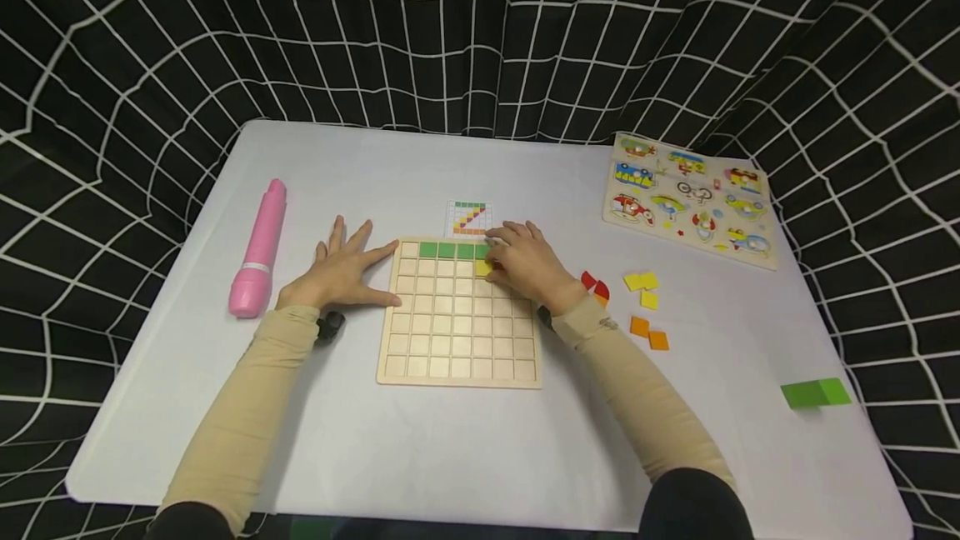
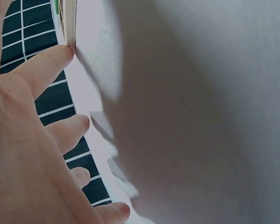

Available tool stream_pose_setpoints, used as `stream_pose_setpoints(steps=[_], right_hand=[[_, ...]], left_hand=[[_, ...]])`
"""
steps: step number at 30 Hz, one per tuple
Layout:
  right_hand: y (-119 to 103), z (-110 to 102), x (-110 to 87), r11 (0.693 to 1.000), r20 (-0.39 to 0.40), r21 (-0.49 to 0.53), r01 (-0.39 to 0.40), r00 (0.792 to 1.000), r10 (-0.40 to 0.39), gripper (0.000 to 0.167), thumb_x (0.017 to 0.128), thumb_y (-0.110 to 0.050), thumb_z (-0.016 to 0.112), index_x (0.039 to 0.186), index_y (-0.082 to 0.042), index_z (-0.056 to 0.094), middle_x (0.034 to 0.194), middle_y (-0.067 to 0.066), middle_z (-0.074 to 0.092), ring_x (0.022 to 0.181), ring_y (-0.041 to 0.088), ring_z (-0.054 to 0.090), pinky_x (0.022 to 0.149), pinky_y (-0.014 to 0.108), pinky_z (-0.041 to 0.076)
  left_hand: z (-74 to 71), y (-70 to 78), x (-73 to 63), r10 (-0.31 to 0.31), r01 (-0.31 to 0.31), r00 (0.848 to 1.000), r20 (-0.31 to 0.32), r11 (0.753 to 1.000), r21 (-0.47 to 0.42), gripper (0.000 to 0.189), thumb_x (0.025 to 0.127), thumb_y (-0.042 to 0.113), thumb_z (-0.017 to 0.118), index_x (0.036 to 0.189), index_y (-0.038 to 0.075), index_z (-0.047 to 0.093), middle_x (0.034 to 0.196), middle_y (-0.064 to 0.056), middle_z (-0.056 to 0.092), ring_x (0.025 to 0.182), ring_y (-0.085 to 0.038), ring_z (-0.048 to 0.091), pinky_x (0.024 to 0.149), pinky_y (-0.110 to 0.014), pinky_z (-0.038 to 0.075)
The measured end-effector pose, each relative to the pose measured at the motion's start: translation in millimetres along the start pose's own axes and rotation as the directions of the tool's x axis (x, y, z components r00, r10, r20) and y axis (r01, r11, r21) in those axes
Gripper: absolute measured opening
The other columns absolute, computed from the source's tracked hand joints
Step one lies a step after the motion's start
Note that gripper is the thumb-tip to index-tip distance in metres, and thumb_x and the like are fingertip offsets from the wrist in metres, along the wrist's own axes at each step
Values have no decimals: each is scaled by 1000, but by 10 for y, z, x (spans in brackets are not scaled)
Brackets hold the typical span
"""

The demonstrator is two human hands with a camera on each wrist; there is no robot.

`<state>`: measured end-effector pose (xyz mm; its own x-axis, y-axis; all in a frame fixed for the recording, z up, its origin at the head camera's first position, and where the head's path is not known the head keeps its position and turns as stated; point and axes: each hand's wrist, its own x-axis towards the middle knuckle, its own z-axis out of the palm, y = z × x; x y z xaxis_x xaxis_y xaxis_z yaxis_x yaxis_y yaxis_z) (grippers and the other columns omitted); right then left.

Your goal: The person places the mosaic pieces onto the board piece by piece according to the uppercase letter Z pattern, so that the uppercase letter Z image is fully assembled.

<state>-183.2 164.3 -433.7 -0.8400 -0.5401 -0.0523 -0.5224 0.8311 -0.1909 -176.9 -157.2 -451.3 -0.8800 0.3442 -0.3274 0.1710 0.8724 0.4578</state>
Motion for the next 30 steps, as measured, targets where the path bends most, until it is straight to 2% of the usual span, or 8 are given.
stream_pose_setpoints(steps=[4,13,24,30], right_hand=[[31,-23,-22,1000,-13,-3,1,1000,-1,31,91,-33,79,112,-10,77,152,16,56,148,43,44,126,66,27],[183,-78,-155,997,-3,-7,-74,997,74,51,91,-39,78,130,-8,70,159,17,49,149,42,42,126,68,25],[401,-85,-374,993,-39,5,-121,992,121,52,89,-37,79,132,-8,69,158,18,49,148,41,43,124,70,25],[566,-147,-523,988,-53,25,-152,987,154,44,94,-29,76,131,-7,70,158,19,48,148,41,42,122,73,24]], left_hand=[[-4,12,-5,-3,3,1000,7,1000,7,105,76,66,80,162,31,31,176,-18,-5,155,-49,-29,122,-79,-4],[-24,37,-17,-2,2,1000,13,1000,7,106,76,65,81,163,29,31,176,-18,-5,155,-50,-29,121,-79,-5],[-2,17,-14,-5,5,1000,18,1000,14,107,76,66,81,163,29,31,176,-19,-5,155,-50,-29,121,-80,-4],[-12,37,-5,-3,2,1000,15,1000,14,106,76,65,82,162,29,32,176,-19,-5,155,-50,-29,121,-80,-5]])
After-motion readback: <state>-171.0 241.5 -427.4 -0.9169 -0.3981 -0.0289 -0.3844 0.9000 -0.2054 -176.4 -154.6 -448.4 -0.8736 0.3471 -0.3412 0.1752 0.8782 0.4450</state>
